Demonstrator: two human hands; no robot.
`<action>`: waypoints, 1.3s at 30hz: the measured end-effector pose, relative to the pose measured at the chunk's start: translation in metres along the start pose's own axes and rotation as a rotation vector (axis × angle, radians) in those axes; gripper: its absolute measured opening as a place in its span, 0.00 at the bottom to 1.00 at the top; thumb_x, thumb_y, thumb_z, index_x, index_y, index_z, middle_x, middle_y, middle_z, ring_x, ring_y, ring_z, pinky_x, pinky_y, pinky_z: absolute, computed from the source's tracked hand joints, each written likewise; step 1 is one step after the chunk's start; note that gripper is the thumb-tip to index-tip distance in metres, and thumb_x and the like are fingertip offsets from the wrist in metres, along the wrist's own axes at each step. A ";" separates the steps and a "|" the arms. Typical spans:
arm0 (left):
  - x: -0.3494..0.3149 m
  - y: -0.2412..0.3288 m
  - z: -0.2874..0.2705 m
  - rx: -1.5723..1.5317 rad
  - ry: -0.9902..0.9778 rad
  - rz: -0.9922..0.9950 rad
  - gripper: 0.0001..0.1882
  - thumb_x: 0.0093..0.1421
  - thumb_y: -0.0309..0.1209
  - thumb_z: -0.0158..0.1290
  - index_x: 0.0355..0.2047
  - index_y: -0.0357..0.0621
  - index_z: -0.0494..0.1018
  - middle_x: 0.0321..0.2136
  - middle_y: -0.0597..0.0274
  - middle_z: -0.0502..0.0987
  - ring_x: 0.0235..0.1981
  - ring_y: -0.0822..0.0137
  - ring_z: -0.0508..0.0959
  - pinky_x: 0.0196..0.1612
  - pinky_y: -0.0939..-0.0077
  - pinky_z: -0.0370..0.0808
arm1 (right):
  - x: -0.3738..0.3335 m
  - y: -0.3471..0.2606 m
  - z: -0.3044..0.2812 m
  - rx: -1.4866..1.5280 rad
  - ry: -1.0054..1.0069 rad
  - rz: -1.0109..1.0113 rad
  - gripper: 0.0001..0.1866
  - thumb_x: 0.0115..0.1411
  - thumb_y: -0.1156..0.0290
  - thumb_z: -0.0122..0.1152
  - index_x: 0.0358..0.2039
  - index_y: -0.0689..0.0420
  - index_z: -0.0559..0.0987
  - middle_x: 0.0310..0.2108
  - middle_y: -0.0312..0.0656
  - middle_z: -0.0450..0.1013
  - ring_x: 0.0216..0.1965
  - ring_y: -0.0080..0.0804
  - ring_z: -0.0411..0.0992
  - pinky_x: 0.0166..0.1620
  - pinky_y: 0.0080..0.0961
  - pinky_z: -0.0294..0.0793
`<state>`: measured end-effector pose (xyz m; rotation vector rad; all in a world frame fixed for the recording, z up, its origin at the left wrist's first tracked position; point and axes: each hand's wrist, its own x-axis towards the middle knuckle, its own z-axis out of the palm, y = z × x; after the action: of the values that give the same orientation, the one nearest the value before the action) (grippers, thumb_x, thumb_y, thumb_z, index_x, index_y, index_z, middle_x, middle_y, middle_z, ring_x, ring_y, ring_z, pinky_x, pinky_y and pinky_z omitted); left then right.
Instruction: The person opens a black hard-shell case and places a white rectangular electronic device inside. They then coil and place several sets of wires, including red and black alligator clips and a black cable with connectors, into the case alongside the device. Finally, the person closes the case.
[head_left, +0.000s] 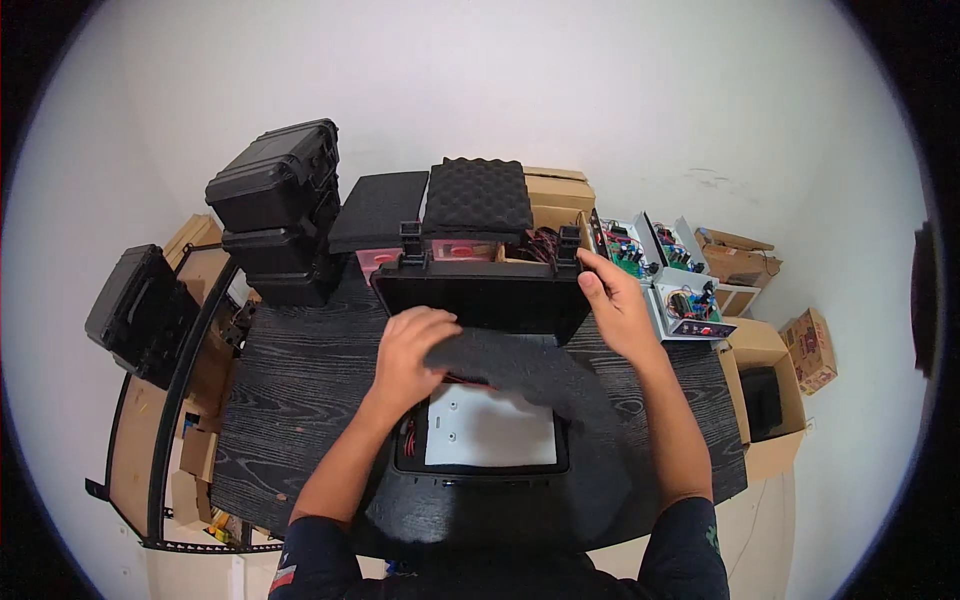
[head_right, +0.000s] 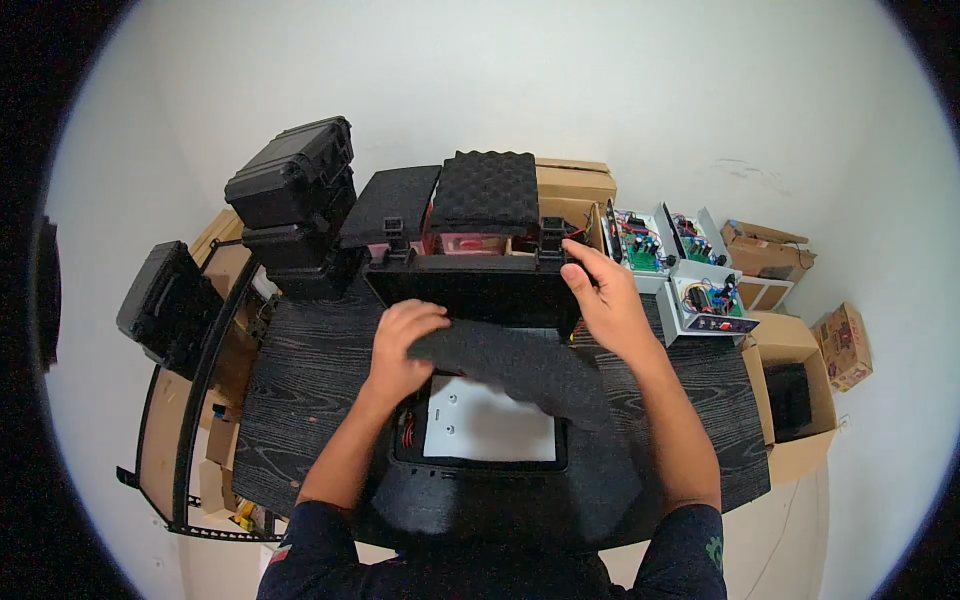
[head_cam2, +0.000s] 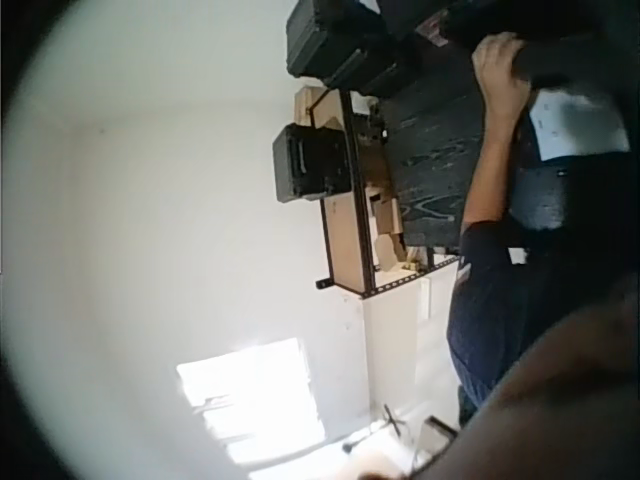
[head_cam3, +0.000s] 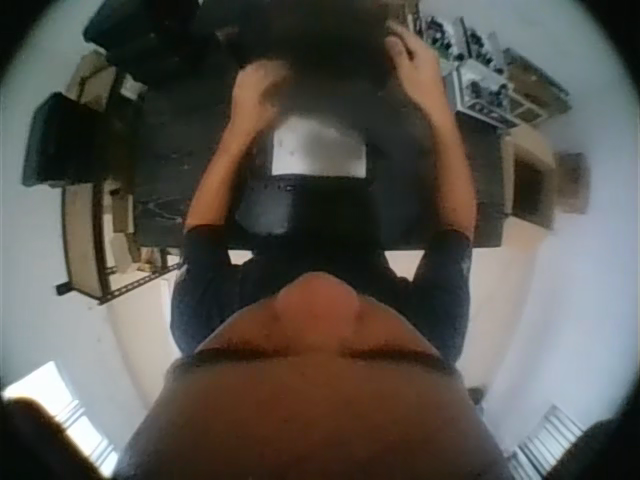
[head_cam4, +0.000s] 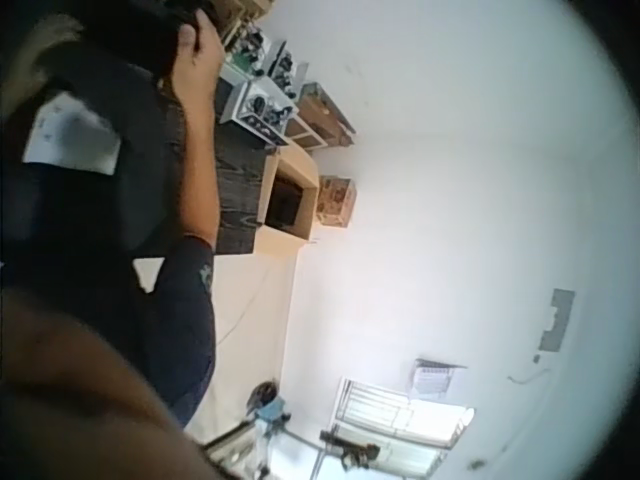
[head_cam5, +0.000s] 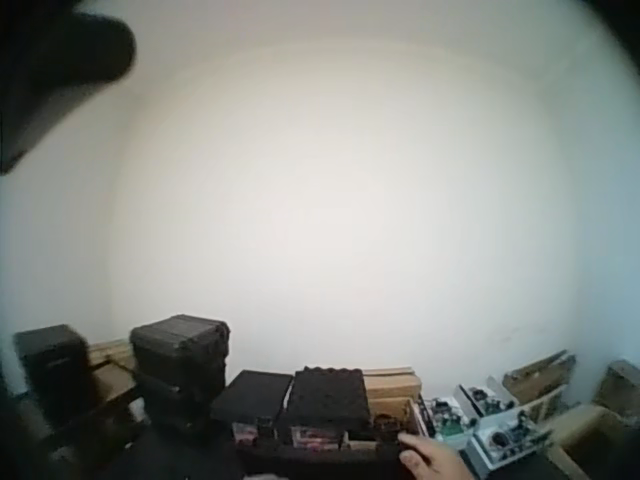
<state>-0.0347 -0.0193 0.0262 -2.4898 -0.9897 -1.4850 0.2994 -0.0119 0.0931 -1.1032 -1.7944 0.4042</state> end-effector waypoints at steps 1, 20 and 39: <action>-0.002 -0.010 0.002 0.006 -0.007 -0.004 0.31 0.36 0.19 0.70 0.46 0.44 0.79 0.46 0.53 0.82 0.51 0.47 0.80 0.57 0.51 0.76 | 0.001 0.001 -0.001 0.015 -0.040 0.028 0.29 0.77 0.53 0.56 0.64 0.65 0.75 0.59 0.56 0.78 0.61 0.44 0.76 0.64 0.34 0.71; -0.002 0.029 0.044 0.266 -0.474 0.013 0.16 0.61 0.41 0.63 0.43 0.43 0.83 0.38 0.60 0.82 0.43 0.58 0.80 0.46 0.63 0.73 | 0.021 0.046 0.028 0.267 0.028 0.004 0.41 0.60 0.81 0.72 0.71 0.57 0.63 0.64 0.50 0.71 0.64 0.35 0.71 0.67 0.31 0.69; -0.010 0.015 0.061 0.116 -0.661 -0.307 0.07 0.61 0.32 0.63 0.38 0.48 0.87 0.36 0.59 0.84 0.43 0.54 0.84 0.47 0.57 0.78 | 0.027 0.055 0.032 0.239 0.054 -0.025 0.40 0.60 0.80 0.72 0.71 0.57 0.63 0.61 0.52 0.74 0.61 0.39 0.74 0.65 0.34 0.72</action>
<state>0.0170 -0.0128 -0.0107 -2.8881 -1.5491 -0.5922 0.2961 0.0459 0.0551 -0.9152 -1.6629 0.5529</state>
